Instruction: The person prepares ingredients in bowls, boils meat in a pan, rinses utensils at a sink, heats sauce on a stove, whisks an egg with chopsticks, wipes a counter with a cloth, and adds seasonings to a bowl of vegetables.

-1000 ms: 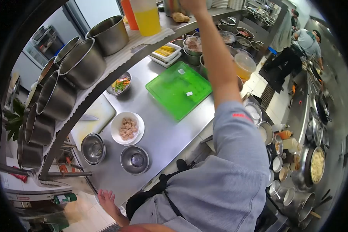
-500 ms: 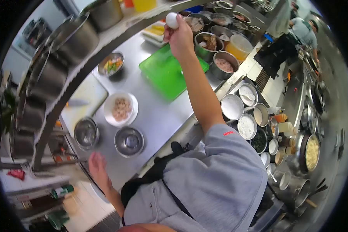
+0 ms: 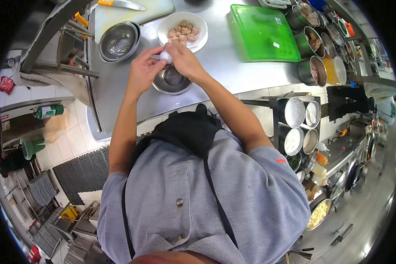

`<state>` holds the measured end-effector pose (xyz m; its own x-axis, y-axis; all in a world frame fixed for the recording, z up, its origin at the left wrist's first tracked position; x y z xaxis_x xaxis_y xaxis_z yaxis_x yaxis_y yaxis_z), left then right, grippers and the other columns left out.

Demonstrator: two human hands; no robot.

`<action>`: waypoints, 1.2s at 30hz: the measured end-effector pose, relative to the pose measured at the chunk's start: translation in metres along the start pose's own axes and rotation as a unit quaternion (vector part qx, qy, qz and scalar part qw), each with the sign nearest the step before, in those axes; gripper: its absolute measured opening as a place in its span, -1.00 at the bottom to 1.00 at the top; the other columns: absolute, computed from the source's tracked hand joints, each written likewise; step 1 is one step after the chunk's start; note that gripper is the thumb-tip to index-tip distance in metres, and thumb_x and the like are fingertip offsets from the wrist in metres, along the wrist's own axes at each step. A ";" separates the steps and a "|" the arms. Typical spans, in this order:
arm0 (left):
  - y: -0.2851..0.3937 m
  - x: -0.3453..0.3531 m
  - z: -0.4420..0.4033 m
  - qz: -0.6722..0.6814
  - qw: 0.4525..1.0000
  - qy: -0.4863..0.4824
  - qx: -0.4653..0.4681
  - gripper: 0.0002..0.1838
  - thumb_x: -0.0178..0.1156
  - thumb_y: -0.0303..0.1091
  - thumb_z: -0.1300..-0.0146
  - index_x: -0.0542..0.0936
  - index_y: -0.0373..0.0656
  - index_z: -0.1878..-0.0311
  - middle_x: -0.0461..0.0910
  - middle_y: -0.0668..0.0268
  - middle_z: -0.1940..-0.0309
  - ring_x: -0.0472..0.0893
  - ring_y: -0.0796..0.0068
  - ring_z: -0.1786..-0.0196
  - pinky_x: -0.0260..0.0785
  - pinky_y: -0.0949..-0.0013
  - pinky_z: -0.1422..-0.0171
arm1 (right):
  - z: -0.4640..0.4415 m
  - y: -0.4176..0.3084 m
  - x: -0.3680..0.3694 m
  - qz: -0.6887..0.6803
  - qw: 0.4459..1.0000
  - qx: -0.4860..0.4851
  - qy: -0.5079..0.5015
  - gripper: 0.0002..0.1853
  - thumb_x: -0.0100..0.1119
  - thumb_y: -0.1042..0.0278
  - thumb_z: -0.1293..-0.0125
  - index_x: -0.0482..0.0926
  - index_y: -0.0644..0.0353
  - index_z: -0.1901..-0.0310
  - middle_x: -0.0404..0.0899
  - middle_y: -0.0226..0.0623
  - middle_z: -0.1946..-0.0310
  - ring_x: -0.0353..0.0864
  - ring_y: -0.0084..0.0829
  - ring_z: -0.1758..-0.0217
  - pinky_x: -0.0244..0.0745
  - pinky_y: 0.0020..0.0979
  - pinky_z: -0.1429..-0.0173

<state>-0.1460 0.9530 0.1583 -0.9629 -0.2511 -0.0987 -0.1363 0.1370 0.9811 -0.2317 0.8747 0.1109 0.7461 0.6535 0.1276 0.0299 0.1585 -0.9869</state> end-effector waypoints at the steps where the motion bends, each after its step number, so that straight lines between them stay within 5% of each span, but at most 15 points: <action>1: -0.004 -0.003 0.002 0.001 1.000 0.001 -0.002 -0.56 0.26 -0.57 -0.25 0.50 -0.36 -0.21 0.48 0.24 0.01 0.62 0.53 0.11 0.52 0.50 0.00 | 0.001 0.002 0.003 0.041 0.999 -0.005 -0.004 -0.56 -0.14 0.02 -0.50 0.53 0.31 0.13 0.57 -0.25 0.31 0.51 -0.40 0.20 0.41 -0.36 0.04; 6: -0.028 -0.009 0.013 -0.009 0.999 0.019 -0.027 -0.60 0.28 -0.59 -0.20 0.56 -0.43 -0.13 0.51 0.25 0.01 0.65 0.52 0.17 0.56 0.50 0.10 | 0.002 0.014 0.012 0.163 0.985 -0.053 -0.025 -0.53 -0.17 -0.01 -0.51 0.52 0.32 0.17 0.57 -0.07 0.32 0.53 -0.28 0.22 0.41 -0.29 0.04; 8: -0.038 -0.011 0.016 -0.010 0.998 0.027 -0.048 -0.61 0.28 -0.59 -0.18 0.57 -0.43 -0.11 0.52 0.24 0.01 0.64 0.52 0.17 0.55 0.51 0.11 | 0.001 0.022 0.014 0.213 0.974 -0.063 -0.035 -0.51 -0.19 -0.03 -0.51 0.53 0.30 0.17 0.59 0.04 0.32 0.58 -0.08 0.22 0.43 -0.20 0.05; 14: -0.069 -0.011 0.019 0.011 0.994 0.064 -0.086 -0.63 0.30 -0.54 -0.13 0.62 -0.42 -0.04 0.57 0.23 0.05 0.62 0.52 0.17 0.52 0.51 0.13 | -0.003 0.038 0.011 0.291 0.953 -0.069 -0.038 -0.51 -0.19 -0.07 -0.50 0.52 0.26 0.13 0.62 0.09 0.28 0.60 0.12 0.15 0.44 -0.07 0.05; 18: -0.071 -0.014 0.019 -0.059 0.992 0.080 -0.077 -0.65 0.31 -0.51 -0.07 0.66 -0.40 0.03 0.60 0.24 0.10 0.60 0.51 0.16 0.50 0.49 0.08 | -0.002 0.042 0.012 0.276 0.958 -0.061 -0.047 -0.51 -0.19 -0.07 -0.50 0.52 0.24 0.11 0.62 0.08 0.28 0.60 0.11 0.15 0.45 -0.07 0.04; 36: -0.087 -0.010 0.019 0.010 0.976 0.140 -0.167 -0.70 0.29 -0.52 -0.06 0.66 -0.48 0.13 0.60 0.21 0.14 0.64 0.46 0.26 0.58 0.48 0.21 | -0.001 0.051 0.006 0.303 0.952 -0.020 -0.024 -0.53 -0.16 -0.07 -0.50 0.52 0.23 0.10 0.62 0.08 0.27 0.61 0.11 0.14 0.45 -0.07 0.04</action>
<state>-0.1291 0.9617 0.0704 -0.8570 -0.5097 -0.0753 0.0102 -0.1629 0.9866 -0.2251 0.8865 0.0610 0.6030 0.6491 -0.4638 -0.3706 -0.2869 -0.8834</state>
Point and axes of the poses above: each hand's wrist, its own z-axis away from the middle knuckle, its own x-axis out of the palm, y = z × x, the point moved 10 cm from there along -z, towards the middle knuckle
